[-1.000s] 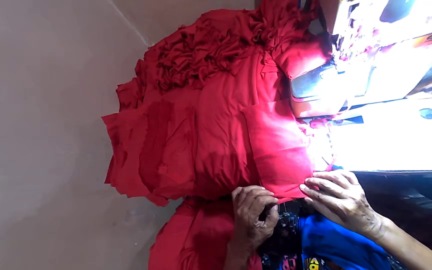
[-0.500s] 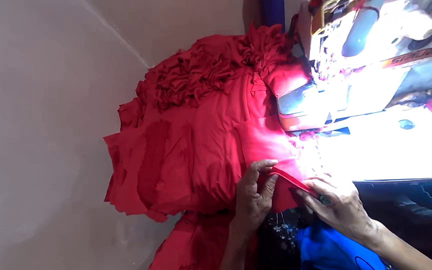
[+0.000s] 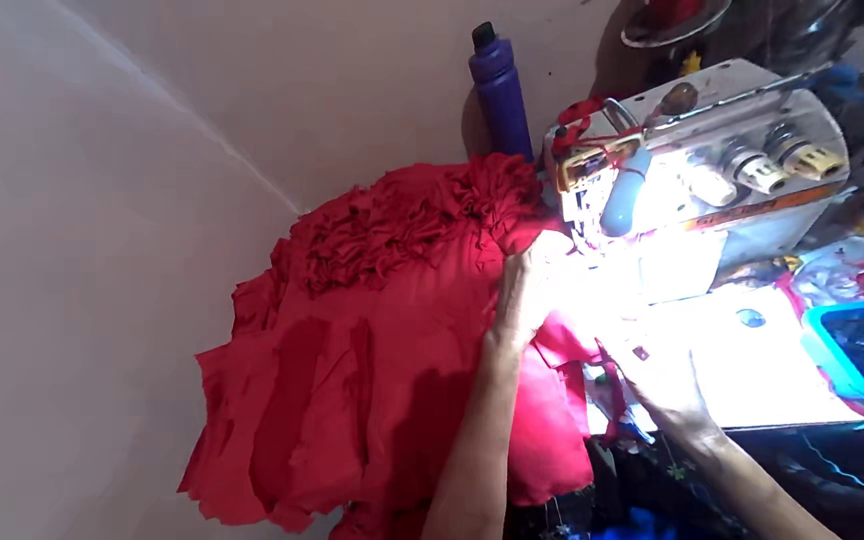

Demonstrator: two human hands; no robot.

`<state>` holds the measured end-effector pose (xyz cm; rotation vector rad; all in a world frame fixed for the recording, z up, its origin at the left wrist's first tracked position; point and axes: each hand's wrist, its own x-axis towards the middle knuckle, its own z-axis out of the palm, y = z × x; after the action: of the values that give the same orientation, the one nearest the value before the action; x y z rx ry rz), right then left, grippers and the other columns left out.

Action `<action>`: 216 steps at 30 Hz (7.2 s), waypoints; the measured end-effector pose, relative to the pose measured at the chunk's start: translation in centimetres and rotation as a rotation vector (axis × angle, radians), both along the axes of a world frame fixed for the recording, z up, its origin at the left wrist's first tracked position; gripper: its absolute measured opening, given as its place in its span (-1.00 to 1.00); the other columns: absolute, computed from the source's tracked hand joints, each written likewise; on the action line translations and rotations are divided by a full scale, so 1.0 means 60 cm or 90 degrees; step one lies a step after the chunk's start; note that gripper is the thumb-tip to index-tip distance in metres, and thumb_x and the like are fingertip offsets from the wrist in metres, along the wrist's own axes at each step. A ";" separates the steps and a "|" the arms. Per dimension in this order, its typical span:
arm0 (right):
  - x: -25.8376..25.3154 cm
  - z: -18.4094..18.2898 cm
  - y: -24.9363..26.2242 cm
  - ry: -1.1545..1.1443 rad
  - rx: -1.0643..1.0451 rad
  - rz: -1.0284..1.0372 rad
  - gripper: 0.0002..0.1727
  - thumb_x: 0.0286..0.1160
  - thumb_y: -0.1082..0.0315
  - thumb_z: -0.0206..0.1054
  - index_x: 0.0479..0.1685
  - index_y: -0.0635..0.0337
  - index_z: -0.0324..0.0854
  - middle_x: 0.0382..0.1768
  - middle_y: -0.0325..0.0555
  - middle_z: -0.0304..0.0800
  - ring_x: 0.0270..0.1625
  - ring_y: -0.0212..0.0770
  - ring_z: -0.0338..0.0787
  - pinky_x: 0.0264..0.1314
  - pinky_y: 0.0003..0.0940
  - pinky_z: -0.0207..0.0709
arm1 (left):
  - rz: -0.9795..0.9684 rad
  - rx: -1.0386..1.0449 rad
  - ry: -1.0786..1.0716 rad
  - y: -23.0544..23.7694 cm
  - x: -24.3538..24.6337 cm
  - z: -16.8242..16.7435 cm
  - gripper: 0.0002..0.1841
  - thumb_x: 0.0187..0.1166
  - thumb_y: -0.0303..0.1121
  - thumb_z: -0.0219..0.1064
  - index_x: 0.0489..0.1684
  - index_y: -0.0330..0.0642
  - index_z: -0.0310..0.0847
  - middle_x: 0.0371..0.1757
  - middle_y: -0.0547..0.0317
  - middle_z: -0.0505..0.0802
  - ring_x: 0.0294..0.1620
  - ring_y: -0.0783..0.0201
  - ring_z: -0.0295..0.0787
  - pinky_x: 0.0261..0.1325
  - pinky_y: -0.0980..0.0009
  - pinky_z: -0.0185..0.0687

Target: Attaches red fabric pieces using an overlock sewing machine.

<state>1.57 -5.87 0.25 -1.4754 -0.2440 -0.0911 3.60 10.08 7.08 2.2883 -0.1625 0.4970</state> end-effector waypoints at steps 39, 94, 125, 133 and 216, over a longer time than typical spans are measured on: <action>0.021 -0.018 0.004 -0.217 -0.059 -0.111 -0.76 0.56 0.44 0.30 -0.04 0.46 0.78 -0.25 -0.19 0.89 -0.25 -0.70 0.79 -0.12 -0.76 0.70 | 0.105 0.148 -0.033 -0.063 -0.005 -0.046 -0.62 0.56 -0.33 0.36 0.31 -0.25 0.73 0.33 -0.10 0.81 0.45 0.00 0.67 0.55 0.04 0.45; -0.171 -0.079 0.014 -0.552 -0.405 0.303 -0.68 0.75 0.00 0.15 0.07 -0.12 0.78 -0.02 -0.18 0.84 0.07 -0.07 0.72 0.16 -0.13 0.40 | 0.134 -0.075 -0.108 0.018 -0.392 -0.201 -0.93 0.38 -0.27 0.53 -0.38 0.01 0.78 -0.11 0.31 0.83 0.21 0.42 0.65 0.43 0.43 0.37; -0.106 0.094 0.025 -0.464 -0.081 0.156 -0.79 0.64 0.44 0.26 0.00 0.33 0.78 -0.12 -0.31 0.87 -0.01 -0.67 0.76 0.14 -0.74 0.63 | 0.115 0.036 -0.102 0.007 -0.350 -0.167 -0.66 0.48 -0.10 0.44 -0.12 -0.20 0.89 -0.14 0.07 0.88 -0.07 0.32 0.77 0.04 0.43 0.62; -0.112 0.057 -0.006 -0.487 -0.131 0.249 -0.73 0.74 0.30 0.19 -0.06 0.21 0.82 -0.17 -0.21 0.88 -0.01 -0.58 0.76 0.13 -0.70 0.57 | 0.261 -0.401 0.259 0.097 -0.185 -0.062 -0.38 0.78 0.22 -0.03 -0.12 -0.22 0.64 -0.49 0.21 0.64 -0.56 0.45 0.55 -0.47 0.49 0.53; -0.019 -0.012 -0.026 -0.107 -0.009 -0.061 -0.78 0.44 0.38 0.43 -0.08 0.37 0.76 -0.28 -0.30 0.87 -0.36 -0.61 0.82 -0.26 -0.70 0.76 | 0.170 0.167 -0.114 -0.103 -0.033 -0.074 -0.65 0.52 -0.44 0.36 0.26 -0.18 0.81 0.30 -0.02 0.84 0.41 -0.02 0.70 0.54 0.05 0.43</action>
<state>0.42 -7.43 -0.49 -1.4954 -0.3104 -0.2909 1.61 3.92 2.64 2.5351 -0.0098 0.8637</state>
